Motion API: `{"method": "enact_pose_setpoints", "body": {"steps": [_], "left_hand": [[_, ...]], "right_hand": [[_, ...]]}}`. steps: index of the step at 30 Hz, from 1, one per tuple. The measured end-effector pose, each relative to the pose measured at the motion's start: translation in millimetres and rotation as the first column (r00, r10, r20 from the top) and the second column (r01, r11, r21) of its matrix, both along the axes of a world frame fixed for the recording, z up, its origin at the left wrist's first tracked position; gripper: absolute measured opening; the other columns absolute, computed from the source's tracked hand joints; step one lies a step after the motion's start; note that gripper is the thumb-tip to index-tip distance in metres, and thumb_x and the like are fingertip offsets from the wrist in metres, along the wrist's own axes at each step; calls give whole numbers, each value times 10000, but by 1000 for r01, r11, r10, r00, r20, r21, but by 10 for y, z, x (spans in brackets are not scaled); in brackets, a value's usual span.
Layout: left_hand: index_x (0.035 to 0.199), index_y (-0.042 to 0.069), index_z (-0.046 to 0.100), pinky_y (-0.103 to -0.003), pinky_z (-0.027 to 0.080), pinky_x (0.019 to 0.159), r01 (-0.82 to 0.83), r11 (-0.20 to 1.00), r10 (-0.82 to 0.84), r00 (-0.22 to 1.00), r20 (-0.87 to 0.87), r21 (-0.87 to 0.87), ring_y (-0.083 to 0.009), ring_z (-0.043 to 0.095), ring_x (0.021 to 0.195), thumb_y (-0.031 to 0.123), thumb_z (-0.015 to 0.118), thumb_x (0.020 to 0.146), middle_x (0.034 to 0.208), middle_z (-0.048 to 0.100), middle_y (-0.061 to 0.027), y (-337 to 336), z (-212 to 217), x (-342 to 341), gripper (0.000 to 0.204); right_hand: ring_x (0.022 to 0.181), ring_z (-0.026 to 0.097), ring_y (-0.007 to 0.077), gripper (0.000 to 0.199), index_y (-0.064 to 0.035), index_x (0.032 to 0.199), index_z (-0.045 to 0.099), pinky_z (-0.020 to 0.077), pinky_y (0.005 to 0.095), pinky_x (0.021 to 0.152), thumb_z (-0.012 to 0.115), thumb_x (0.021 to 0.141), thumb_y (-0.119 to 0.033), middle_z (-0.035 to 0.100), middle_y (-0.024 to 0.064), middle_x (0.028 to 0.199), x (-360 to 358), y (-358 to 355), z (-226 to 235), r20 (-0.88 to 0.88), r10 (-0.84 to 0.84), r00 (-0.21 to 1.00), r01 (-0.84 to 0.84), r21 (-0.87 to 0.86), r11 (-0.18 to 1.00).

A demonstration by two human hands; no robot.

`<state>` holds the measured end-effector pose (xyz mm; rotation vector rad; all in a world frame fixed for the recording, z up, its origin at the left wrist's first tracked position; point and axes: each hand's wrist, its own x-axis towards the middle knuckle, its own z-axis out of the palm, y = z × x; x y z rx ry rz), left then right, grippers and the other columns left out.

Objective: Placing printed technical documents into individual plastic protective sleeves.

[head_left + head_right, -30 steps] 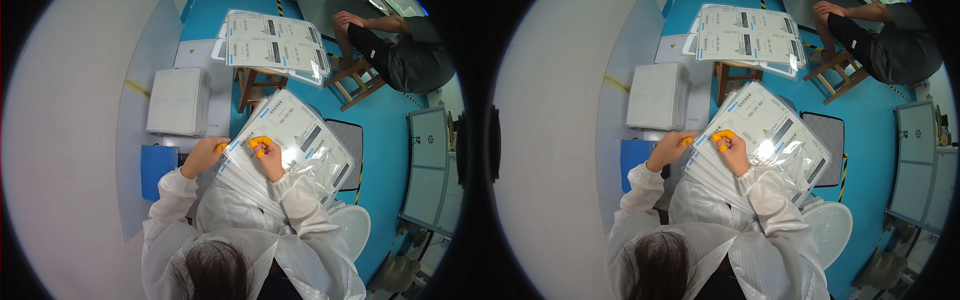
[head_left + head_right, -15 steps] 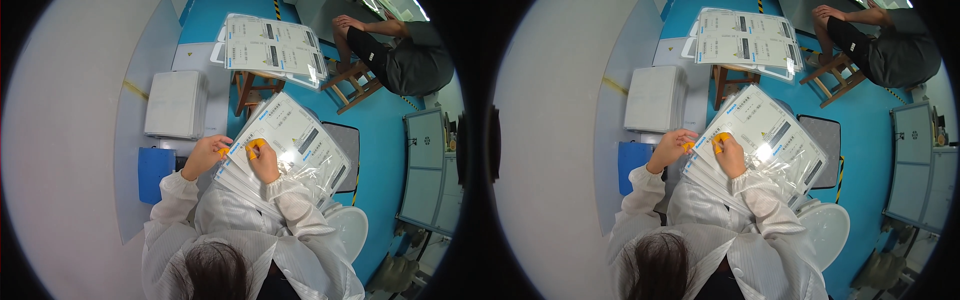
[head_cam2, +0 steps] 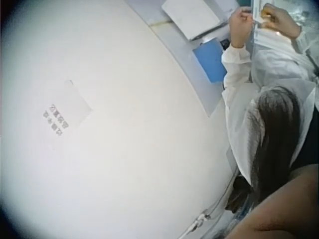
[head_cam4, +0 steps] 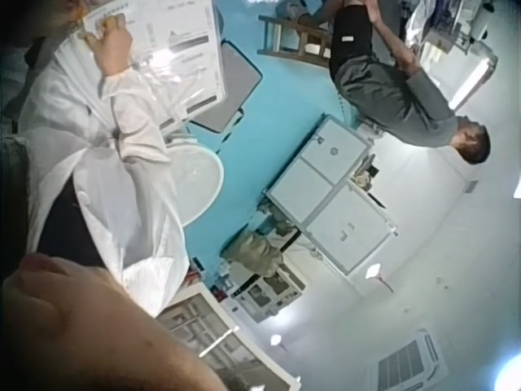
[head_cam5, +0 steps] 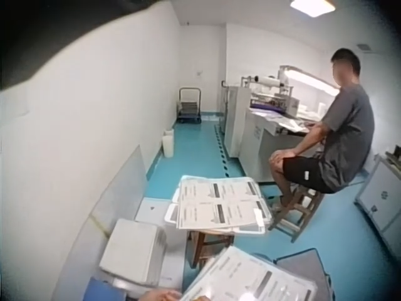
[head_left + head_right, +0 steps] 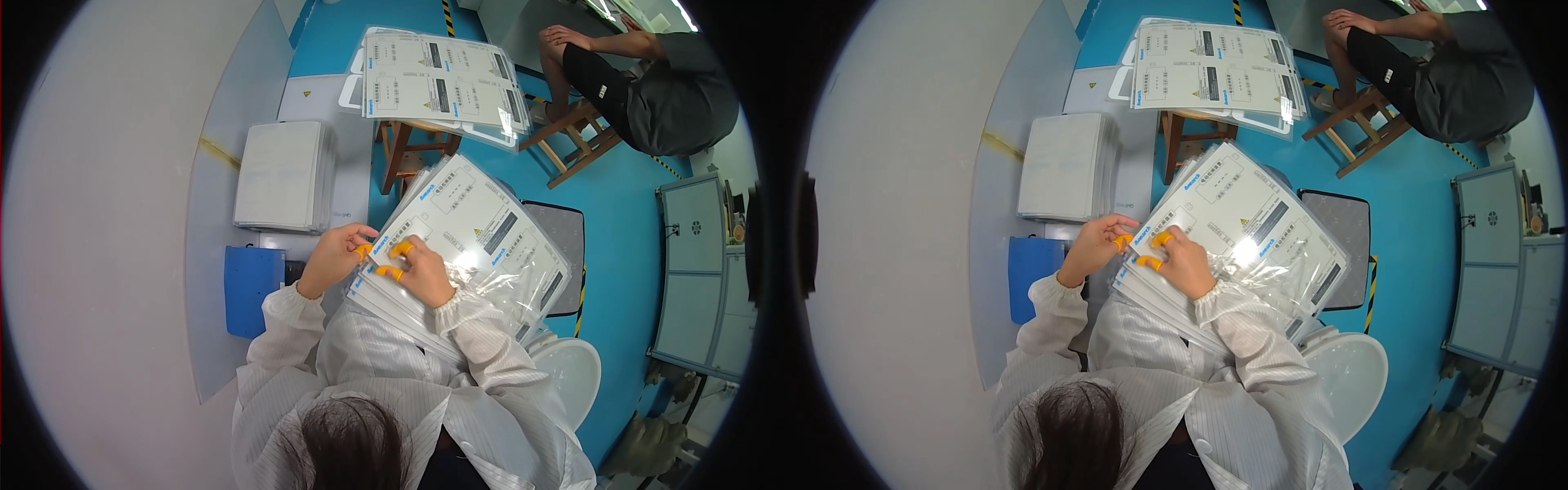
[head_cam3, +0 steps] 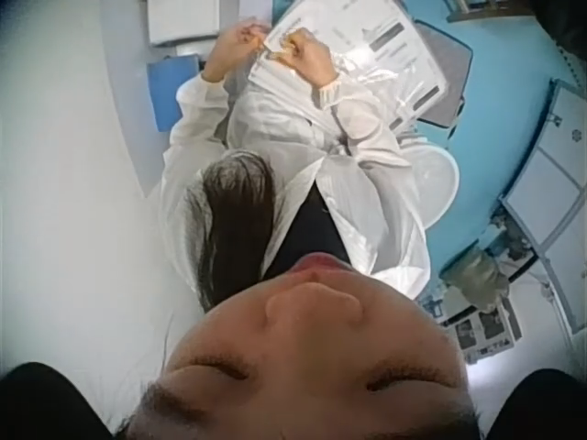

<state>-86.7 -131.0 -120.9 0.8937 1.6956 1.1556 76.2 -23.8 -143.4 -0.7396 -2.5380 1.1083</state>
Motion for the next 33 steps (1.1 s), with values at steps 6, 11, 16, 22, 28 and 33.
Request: {"method": "enact_pose_setpoints", "body": {"steps": [6, 11, 16, 22, 28, 33], "left_hand": [[1043, -32, 578, -186, 472, 689, 63, 998, -62, 997, 37, -30, -88, 575, 700, -132, 523, 727, 833, 630, -73, -13, -6, 64, 336], [1034, -11, 599, -191, 479, 636, -33, 999, 33, 999, 1, 12, -109, 587, 686, -86, 573, 760, 807, 638, -94, -73, -11, 81, 285], [1080, -15, 595, -213, 469, 715, -61, 998, 61, 987, -149, 6, -93, 556, 743, -83, 552, 780, 865, 631, -87, -103, 89, 147, 311], [1078, -9, 602, -219, 465, 758, -8, 1000, 11, 993, 119, -19, -126, 579, 820, -44, 546, 815, 922, 636, -92, -190, 40, 128, 271], [1119, 14, 592, -236, 466, 776, 109, 993, -103, 986, 130, -39, -145, 589, 854, -20, 546, 824, 951, 639, -97, -175, 61, 52, 300], [1190, 61, 557, -261, 469, 767, 285, 958, -275, 919, 283, 4, -164, 597, 842, 43, 508, 858, 995, 642, -96, 215, 146, -68, 336]], "right_hand": [[655, 581, 295, 213, 7, 785, 594, 479, 365, 583, 659, 730, -188, 526, 97, 878, 27, -71, -186, -27, -6, 1000, 7, 2, 1000], [646, 568, 310, 166, 17, 851, 577, 472, 361, 582, 608, 752, -113, 528, 109, 892, 48, -122, -105, -62, 20, 998, -20, 6, 1000], [742, 563, 264, 167, 3, 910, 579, 458, 282, 673, 573, 792, -115, 540, 108, 937, 168, -82, -108, -239, -10, 971, -56, -269, 962], [1163, 452, 246, 111, -78, 966, 527, 285, 359, 1041, 476, 906, -157, 529, 151, 1184, 354, 154, -200, -523, -596, 610, -113, -802, 587], [533, 377, 98, 196, -91, 930, 483, 428, 300, 710, 371, 954, -250, 383, -6, 631, 901, 639, -341, -434, -850, 297, -533, -814, 230], [456, 333, 70, 225, -82, 818, 427, 356, 244, 562, 336, 966, -225, 385, -6, 621, 799, 566, -166, -469, -795, 385, -393, -863, 319]]}}
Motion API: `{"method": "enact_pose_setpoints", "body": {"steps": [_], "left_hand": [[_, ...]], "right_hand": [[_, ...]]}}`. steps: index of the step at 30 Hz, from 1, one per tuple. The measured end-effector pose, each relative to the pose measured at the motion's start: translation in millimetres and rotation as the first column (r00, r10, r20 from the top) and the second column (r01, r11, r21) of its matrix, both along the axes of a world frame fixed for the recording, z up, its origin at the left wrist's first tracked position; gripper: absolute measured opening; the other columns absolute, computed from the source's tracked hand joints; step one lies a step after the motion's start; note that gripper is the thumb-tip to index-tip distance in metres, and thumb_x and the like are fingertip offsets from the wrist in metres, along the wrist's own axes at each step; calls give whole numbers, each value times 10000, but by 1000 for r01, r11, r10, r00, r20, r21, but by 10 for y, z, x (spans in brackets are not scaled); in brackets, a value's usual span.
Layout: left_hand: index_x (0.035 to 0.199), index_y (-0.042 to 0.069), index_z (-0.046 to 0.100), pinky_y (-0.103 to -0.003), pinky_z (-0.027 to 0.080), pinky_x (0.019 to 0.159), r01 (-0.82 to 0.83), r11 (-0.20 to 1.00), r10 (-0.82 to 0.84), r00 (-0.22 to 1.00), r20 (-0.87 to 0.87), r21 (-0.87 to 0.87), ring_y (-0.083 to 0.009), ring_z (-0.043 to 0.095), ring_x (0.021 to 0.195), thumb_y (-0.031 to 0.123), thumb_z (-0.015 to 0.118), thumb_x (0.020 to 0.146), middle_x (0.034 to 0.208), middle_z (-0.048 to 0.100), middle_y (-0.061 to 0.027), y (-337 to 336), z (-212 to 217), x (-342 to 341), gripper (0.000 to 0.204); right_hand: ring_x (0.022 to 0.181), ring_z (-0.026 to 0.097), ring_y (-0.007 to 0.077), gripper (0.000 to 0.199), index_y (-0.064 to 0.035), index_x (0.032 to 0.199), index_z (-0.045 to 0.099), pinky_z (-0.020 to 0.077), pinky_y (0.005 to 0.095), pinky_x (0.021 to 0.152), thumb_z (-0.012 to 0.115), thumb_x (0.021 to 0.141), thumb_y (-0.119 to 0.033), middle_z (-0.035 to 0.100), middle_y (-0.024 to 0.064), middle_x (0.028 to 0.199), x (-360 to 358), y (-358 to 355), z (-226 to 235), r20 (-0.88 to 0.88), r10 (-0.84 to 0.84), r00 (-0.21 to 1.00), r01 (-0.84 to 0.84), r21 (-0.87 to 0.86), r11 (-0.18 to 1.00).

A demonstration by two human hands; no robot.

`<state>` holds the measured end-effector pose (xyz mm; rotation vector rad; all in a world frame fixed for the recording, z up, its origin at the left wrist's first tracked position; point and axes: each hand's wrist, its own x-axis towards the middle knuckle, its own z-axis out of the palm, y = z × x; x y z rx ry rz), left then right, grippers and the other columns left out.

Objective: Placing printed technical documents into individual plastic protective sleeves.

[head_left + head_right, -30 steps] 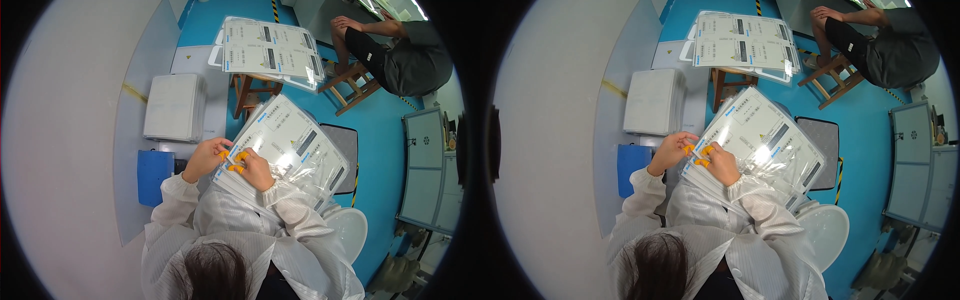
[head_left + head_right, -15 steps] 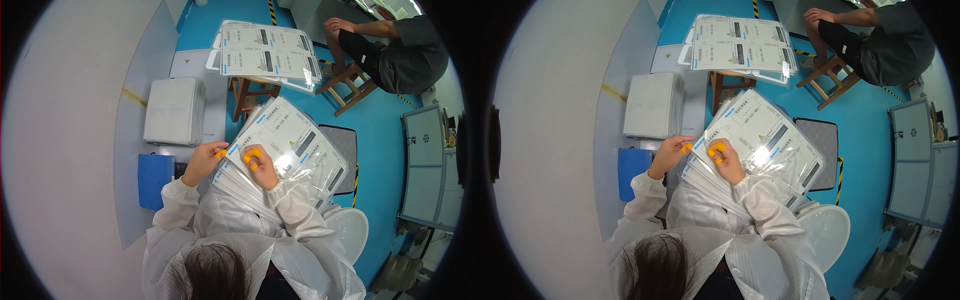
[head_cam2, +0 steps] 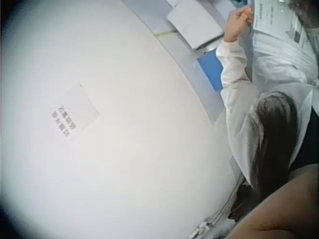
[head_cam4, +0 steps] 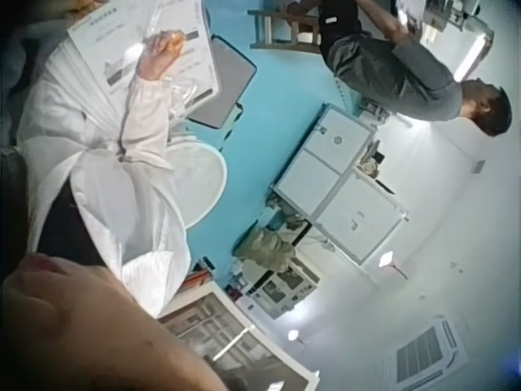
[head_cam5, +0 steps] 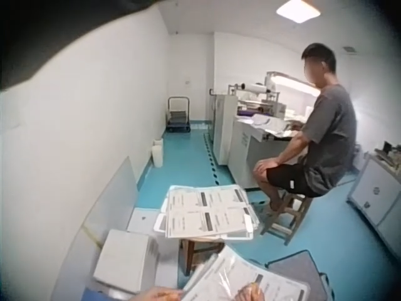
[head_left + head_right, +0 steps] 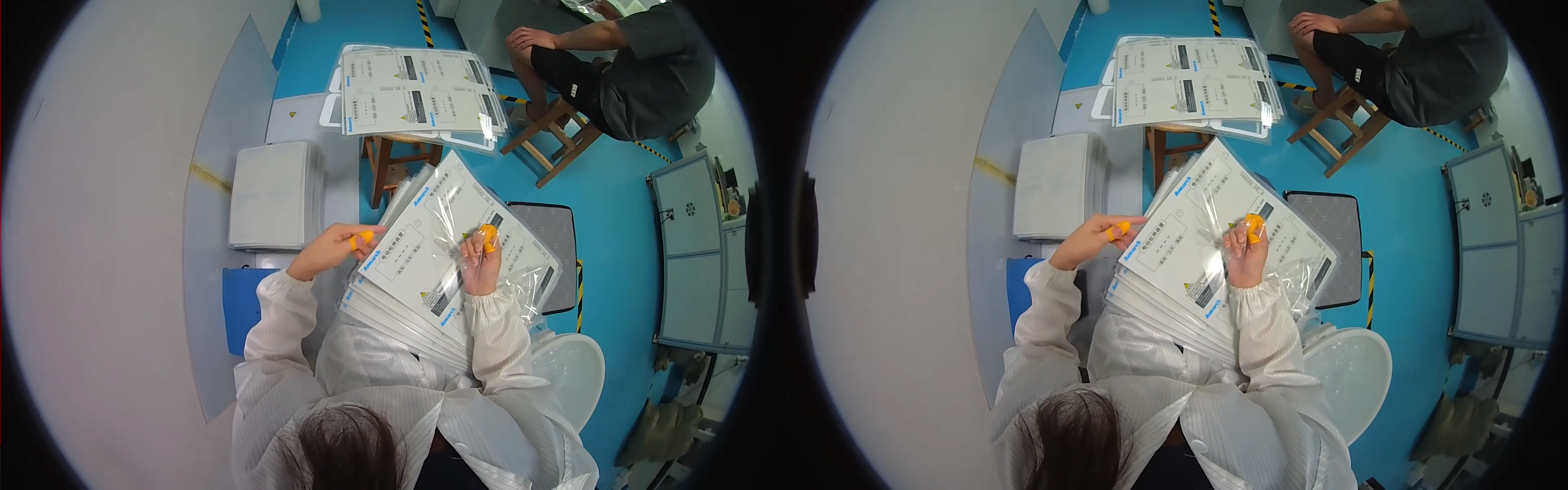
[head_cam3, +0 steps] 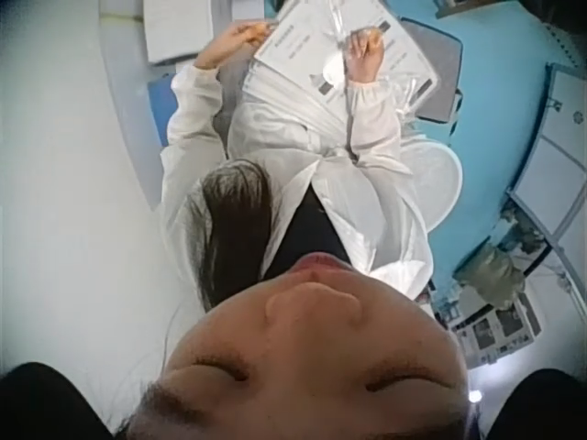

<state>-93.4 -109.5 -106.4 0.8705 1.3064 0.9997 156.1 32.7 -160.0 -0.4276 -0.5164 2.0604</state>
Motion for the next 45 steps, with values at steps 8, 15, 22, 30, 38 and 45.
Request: {"method": "enact_pose_setpoints", "body": {"steps": [8, 15, 22, 30, 38, 45], "left_hand": [[1093, -10, 592, -260, 466, 710, 112, 975, 10, 841, -540, 193, -152, 596, 770, 23, 525, 818, 919, 656, -131, 688, 248, 357, 286], [1099, -38, 582, -222, 461, 731, -456, 836, 527, 822, -216, 305, -110, 580, 814, 15, 509, 847, 945, 636, -83, 1351, -212, -895, 267], [1090, -56, 582, -226, 453, 679, -755, 575, 784, 619, 52, 315, -132, 583, 787, 15, 494, 863, 951, 621, -108, 1970, -789, -1509, 254], [1032, 9, 634, -291, 472, 701, -600, 701, 684, 414, -601, 384, -223, 632, 816, 116, 626, 769, 936, 651, -157, 2432, -819, -1706, 284], [1036, 26, 634, -272, 471, 685, -341, 822, 568, 541, -620, 456, -195, 613, 745, 126, 659, 739, 860, 654, -128, 1872, -558, -1255, 315], [1105, -9, 589, -227, 471, 720, 11, 999, 5, 881, -473, 31, -117, 577, 787, 33, 573, 780, 890, 640, -91, 489, -480, -487, 328]], "right_hand": [[461, 293, 51, 210, -118, 800, 467, 276, 218, 472, 489, 901, -301, 361, -39, 595, 855, 422, -157, 103, -129, 986, 109, 185, 977], [495, 296, 136, 239, -69, 639, 366, 270, 225, 483, 435, 867, -57, 289, 39, 563, 4765, 900, -312, -54, -770, 636, 771, 74, 632], [493, 289, 146, 161, -28, 693, 410, 307, 247, 511, 405, 853, -15, 351, 70, 608, 5024, 397, -159, 23, -842, 539, 829, 164, 535], [483, 276, 106, 105, 16, 902, 449, 262, 228, 436, 358, 929, -28, 371, 51, 650, 3829, 291, 861, -22, -787, 616, 723, 412, 555], [451, 346, 52, 215, -46, 1014, 431, 296, 195, 399, 485, 915, -229, 430, -5, 674, 1715, 41, 1520, 93, -294, 951, 192, 569, 800], [650, 504, 78, 217, 9, 955, 536, 402, 188, 609, 568, 869, -187, 559, 32, 779, -122, -181, 678, 579, 268, 770, -534, 356, 767]]}}
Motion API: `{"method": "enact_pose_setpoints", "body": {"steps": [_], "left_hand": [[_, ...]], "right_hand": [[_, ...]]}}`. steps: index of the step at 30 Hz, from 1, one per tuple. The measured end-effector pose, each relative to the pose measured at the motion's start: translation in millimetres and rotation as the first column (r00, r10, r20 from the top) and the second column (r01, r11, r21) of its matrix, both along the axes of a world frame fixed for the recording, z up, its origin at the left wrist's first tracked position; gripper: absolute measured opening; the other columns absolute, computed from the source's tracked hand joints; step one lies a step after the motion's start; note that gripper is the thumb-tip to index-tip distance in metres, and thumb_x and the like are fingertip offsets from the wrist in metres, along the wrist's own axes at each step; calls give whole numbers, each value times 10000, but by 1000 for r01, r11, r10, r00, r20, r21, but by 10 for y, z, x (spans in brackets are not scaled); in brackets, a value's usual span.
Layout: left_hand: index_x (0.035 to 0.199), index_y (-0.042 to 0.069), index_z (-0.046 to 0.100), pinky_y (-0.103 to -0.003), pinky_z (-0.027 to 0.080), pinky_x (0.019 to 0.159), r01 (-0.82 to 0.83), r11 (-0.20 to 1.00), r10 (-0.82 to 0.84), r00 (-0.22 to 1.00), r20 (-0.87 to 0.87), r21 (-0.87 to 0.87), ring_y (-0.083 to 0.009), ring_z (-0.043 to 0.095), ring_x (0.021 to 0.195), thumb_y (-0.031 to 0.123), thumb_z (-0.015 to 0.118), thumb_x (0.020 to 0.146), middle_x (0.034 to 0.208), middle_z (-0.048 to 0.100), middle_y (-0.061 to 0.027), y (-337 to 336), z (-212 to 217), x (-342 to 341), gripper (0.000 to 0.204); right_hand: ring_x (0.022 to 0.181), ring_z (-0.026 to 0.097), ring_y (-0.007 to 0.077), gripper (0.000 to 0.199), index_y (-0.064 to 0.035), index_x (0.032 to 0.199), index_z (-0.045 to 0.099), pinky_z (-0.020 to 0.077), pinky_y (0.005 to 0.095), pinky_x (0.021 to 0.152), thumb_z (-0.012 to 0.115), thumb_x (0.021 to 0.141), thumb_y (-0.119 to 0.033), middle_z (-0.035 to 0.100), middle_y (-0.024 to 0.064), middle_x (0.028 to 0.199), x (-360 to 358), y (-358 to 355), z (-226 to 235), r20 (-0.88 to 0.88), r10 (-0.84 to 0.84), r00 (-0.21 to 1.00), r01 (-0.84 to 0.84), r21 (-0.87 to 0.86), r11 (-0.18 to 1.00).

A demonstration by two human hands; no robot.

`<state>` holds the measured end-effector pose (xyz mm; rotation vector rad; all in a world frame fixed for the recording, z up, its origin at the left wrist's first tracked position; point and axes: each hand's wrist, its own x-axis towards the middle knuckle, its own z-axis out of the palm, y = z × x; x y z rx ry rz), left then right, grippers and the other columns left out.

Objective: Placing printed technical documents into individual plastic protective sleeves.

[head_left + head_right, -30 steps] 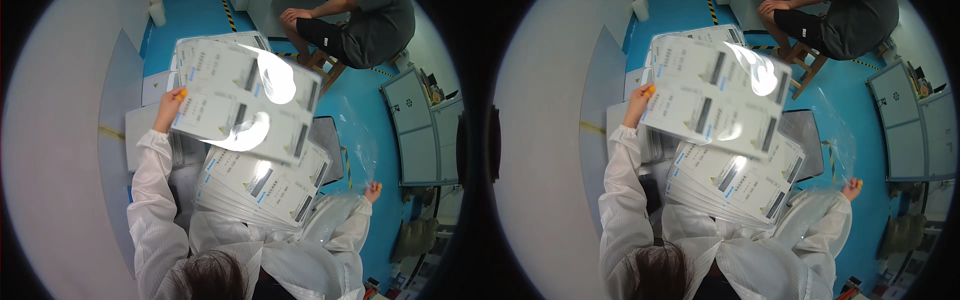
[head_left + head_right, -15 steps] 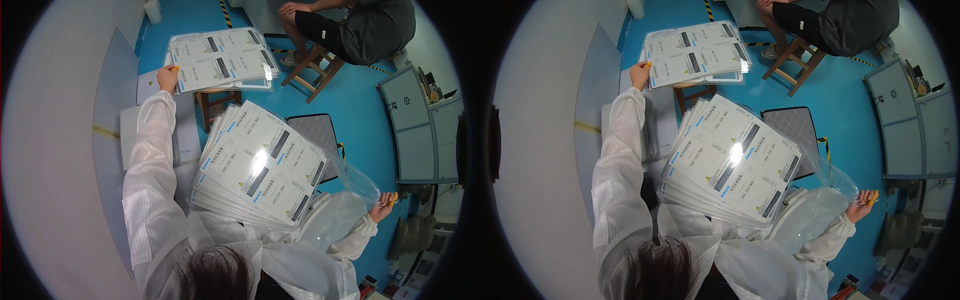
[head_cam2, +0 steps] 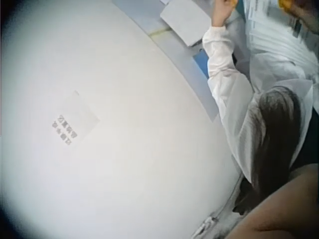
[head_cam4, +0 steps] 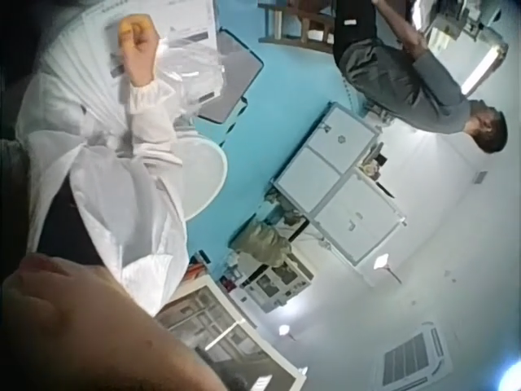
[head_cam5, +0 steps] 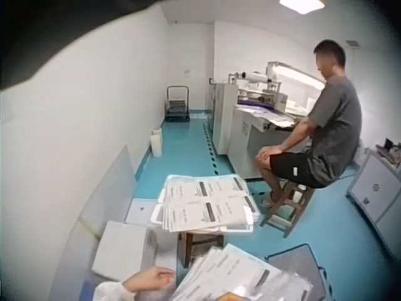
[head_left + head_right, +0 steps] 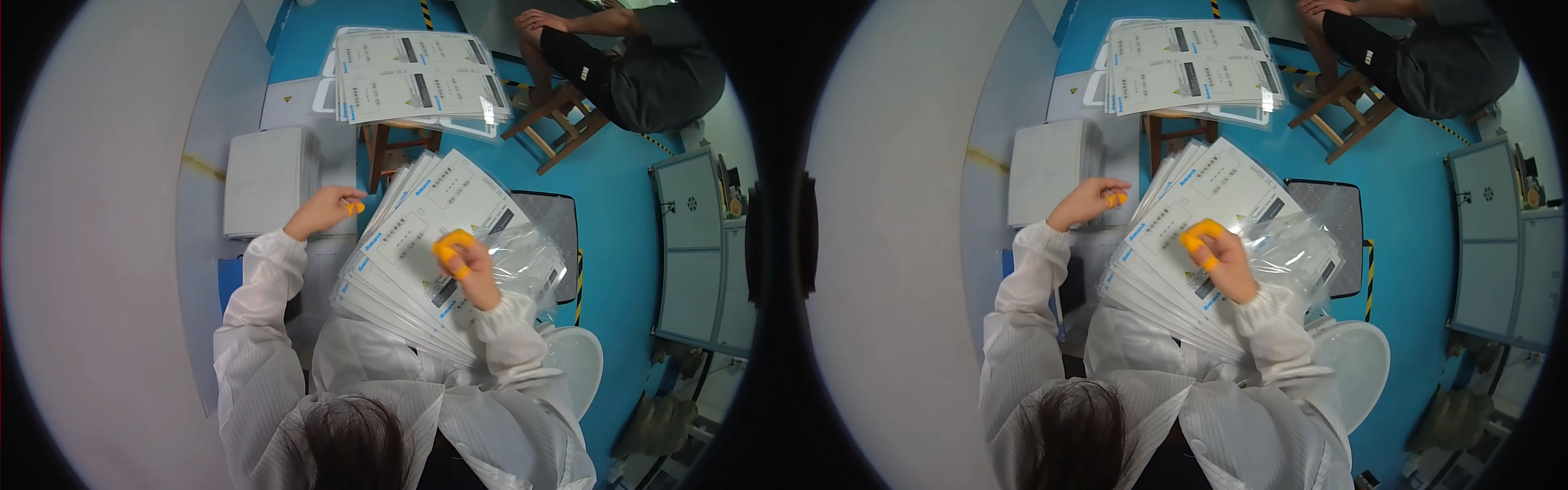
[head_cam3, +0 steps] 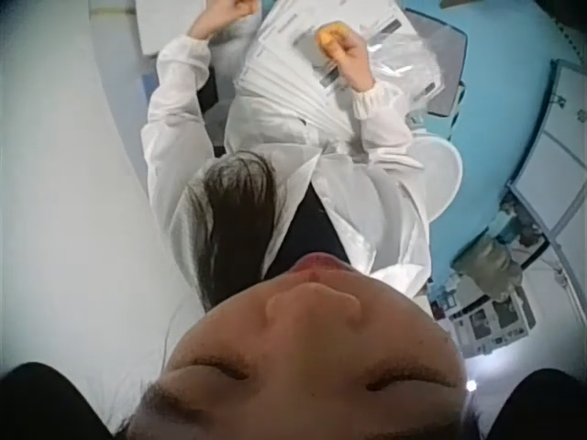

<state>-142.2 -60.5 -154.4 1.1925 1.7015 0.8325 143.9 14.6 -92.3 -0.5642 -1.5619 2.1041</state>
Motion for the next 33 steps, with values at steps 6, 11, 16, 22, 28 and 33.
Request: {"method": "enact_pose_setpoints", "body": {"steps": [6, 11, 16, 22, 28, 33], "left_hand": [[1084, -27, 601, -228, 464, 748, -20, 995, 30, 995, 95, -98, -150, 590, 828, 11, 562, 816, 950, 646, -132, -569, 95, 289, 273], [1083, -28, 603, -200, 460, 728, -167, 985, 172, 976, 133, -48, -138, 591, 812, -4, 572, 803, 945, 646, -130, -583, 228, 412, 282], [1076, -24, 610, -185, 470, 718, -193, 979, 201, 960, 192, -62, -132, 602, 797, -41, 568, 787, 943, 649, -133, -543, 266, 509, 292], [1034, -35, 629, -202, 480, 706, -161, 985, 169, 973, 160, -62, -141, 605, 788, -14, 573, 815, 923, 653, -128, -535, 386, 563, 227], [1028, -40, 630, -213, 481, 706, -210, 976, 217, 953, 211, -58, -129, 600, 788, 0, 578, 821, 919, 654, -122, -571, 313, 559, 217], [1041, -38, 623, -206, 472, 724, -166, 985, 173, 959, 226, -52, -121, 590, 809, -3, 572, 819, 934, 646, -118, -564, 318, 595, 230]], "right_hand": [[756, 542, 80, 178, 32, 1008, 553, 430, 203, 688, 553, 858, -64, 605, 54, 844, -560, -190, -747, 140, -39, 989, 30, 65, 997], [685, 587, 117, 246, 32, 946, 580, 461, 224, 635, 660, 786, -137, 617, 80, 757, -587, -286, -836, 240, -67, 969, 9, 239, 971], [650, 605, 282, 350, 17, 875, 588, 491, 327, 586, 730, 681, -238, 584, 141, 804, -640, -479, -545, 447, -169, 878, -241, 720, 651], [710, 590, 292, 249, 10, 883, 581, 475, 314, 635, 694, 702, -118, 555, 136, 849, -586, -372, -641, 366, -362, 857, -35, 743, 668], [662, 583, 302, 218, -3, 833, 596, 472, 369, 593, 668, 722, -175, 546, 104, 874, -565, -553, -499, 390, -211, 896, -195, 774, 603], [671, 576, 324, 199, 17, 829, 592, 468, 387, 599, 644, 718, -140, 542, 119, 912, -542, -448, -631, 387, -257, 886, -137, 746, 652]]}}
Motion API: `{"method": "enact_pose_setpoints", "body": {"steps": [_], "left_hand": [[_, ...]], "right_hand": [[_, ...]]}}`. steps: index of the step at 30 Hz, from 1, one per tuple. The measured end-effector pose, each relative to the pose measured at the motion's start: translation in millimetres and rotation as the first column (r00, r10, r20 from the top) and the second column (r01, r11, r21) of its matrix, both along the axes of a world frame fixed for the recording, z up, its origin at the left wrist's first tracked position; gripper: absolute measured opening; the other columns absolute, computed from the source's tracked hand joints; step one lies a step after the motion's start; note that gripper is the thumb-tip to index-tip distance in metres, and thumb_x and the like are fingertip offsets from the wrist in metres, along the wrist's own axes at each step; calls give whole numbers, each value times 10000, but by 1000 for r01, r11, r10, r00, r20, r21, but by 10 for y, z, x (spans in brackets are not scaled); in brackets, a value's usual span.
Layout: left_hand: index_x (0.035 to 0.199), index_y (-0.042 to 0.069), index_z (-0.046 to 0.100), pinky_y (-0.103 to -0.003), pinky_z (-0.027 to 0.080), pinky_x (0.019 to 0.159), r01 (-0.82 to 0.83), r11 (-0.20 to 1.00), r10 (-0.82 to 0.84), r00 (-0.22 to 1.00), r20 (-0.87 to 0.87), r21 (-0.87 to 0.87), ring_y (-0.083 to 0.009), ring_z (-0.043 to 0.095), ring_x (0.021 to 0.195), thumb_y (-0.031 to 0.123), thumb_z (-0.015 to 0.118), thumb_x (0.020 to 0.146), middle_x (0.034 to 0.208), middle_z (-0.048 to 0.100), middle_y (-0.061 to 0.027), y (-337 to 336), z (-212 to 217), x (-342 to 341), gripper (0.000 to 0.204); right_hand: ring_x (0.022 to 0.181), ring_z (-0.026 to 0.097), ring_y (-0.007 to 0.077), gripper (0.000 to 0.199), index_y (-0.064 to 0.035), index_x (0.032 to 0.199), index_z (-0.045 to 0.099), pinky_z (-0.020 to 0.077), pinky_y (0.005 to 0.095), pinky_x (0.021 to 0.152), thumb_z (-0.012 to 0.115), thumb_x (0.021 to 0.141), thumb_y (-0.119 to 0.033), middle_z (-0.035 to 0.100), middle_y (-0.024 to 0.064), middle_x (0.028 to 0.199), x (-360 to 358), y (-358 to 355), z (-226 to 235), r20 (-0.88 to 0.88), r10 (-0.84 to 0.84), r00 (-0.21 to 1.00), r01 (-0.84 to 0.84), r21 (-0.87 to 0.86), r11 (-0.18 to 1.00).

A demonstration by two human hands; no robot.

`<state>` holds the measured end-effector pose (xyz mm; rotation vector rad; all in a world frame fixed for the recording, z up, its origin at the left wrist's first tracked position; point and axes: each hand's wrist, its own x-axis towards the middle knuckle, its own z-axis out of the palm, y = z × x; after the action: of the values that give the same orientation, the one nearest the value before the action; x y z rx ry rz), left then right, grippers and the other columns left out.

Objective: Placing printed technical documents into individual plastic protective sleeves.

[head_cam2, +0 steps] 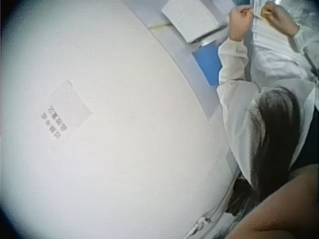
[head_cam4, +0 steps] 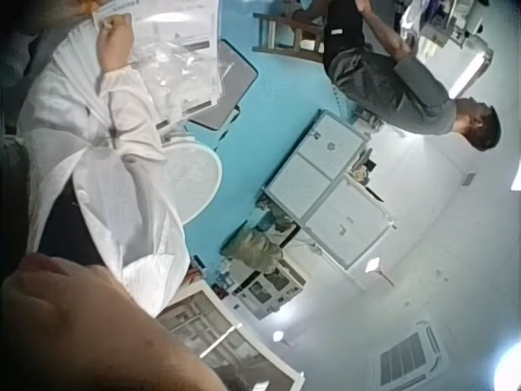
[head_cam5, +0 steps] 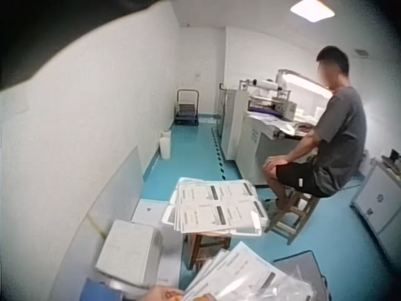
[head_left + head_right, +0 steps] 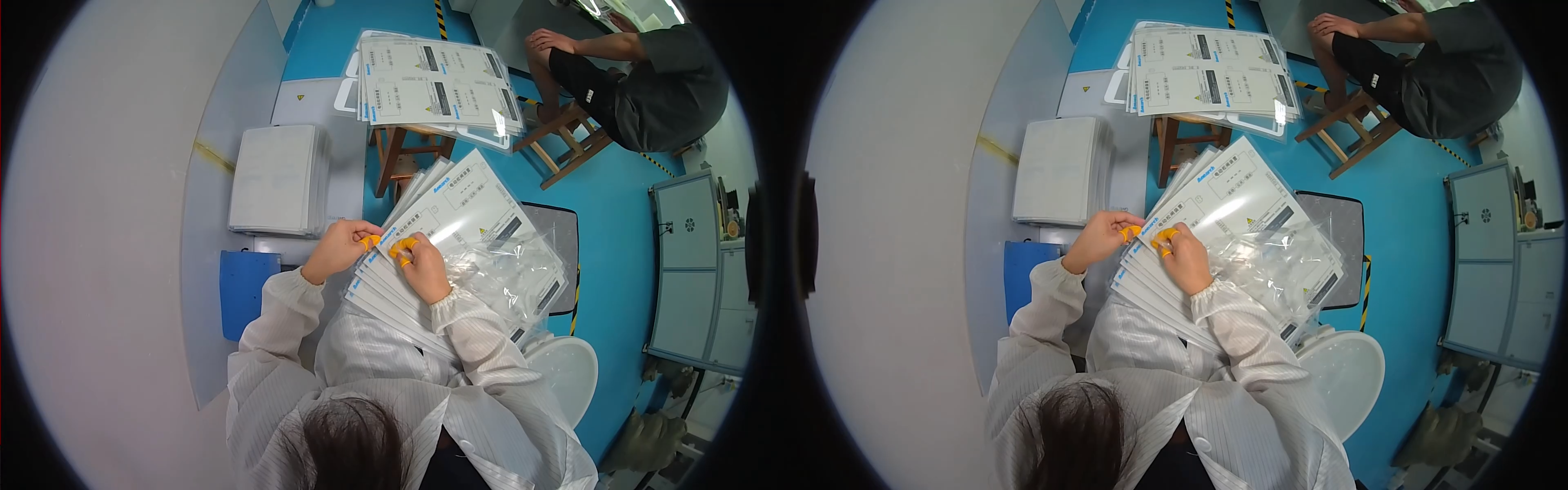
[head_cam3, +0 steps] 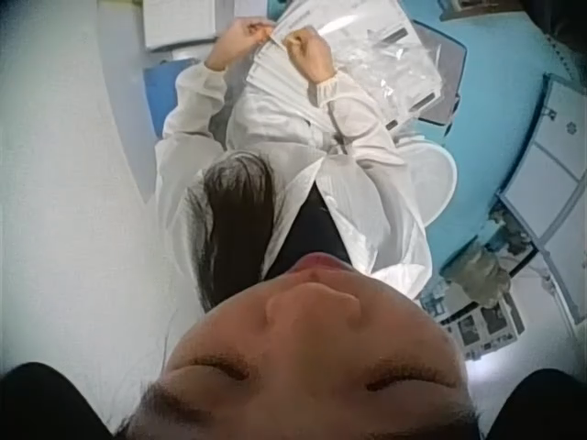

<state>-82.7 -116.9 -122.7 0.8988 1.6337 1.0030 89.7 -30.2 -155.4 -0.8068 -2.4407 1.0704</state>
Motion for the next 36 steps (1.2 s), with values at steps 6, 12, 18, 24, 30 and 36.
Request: {"method": "enact_pose_setpoints", "body": {"steps": [6, 12, 18, 24, 30, 36], "left_hand": [[1136, -31, 556, -208, 475, 698, -59, 997, 57, 998, 25, 58, -119, 580, 763, -29, 592, 790, 893, 628, -88, -49, -14, 37, 348], [1179, 3, 531, -208, 473, 722, -63, 998, 63, 990, 129, -3, -123, 577, 767, -33, 594, 787, 874, 605, -76, -70, -205, -27, 399], [1228, 38, 513, -222, 466, 746, 151, 980, -195, 870, 453, 133, -110, 572, 807, 24, 526, 826, 960, 598, -69, 9, -106, -205, 402], [1220, 55, 529, -248, 460, 755, 261, 959, -279, 930, 239, 106, -142, 579, 830, 123, 605, 822, 1039, 617, -73, 526, 134, -121, 411], [1066, 17, 610, -262, 459, 692, 305, 938, -219, 890, -400, 165, -127, 560, 694, 58, 563, 810, 906, 673, -113, 946, 269, 114, 263], [1059, -28, 614, -231, 460, 721, -182, 926, 239, 961, -139, 332, -118, 586, 802, 16, 555, 810, 903, 655, -85, 1214, -235, -1034, 260]], "right_hand": [[748, 571, 329, 137, 25, 854, 578, 463, 378, 659, 555, 738, -46, 540, 141, 927, 36, -9, 35, -9, 6, 1000, -7, -75, 997], [1085, 498, 237, 150, -47, 998, 492, 355, 327, 976, 486, 908, -167, 557, 129, 1110, 233, 294, -50, -539, -464, 703, -77, -706, 704], [672, 530, 165, 188, -74, 1070, 444, 428, 378, 894, 475, 916, -177, 522, 52, 725, 487, 486, -108, -604, -631, 487, -317, -795, 516], [545, 449, 122, 191, -69, 1067, 459, 472, 324, 739, 478, 910, -176, 459, 20, 653, 461, 438, -93, -583, -570, 579, -179, -772, 609], [570, 476, 130, 106, -61, 977, 485, 480, 315, 703, 431, 890, -89, 477, 35, 647, 847, 715, -9, -495, -761, 418, 29, -831, 556], [583, 405, 120, 193, -100, 664, 446, 385, 260, 598, 562, 818, -108, 418, -2, 612, 3385, 1747, -108, -621, -782, -39, 173, -775, 607]]}}
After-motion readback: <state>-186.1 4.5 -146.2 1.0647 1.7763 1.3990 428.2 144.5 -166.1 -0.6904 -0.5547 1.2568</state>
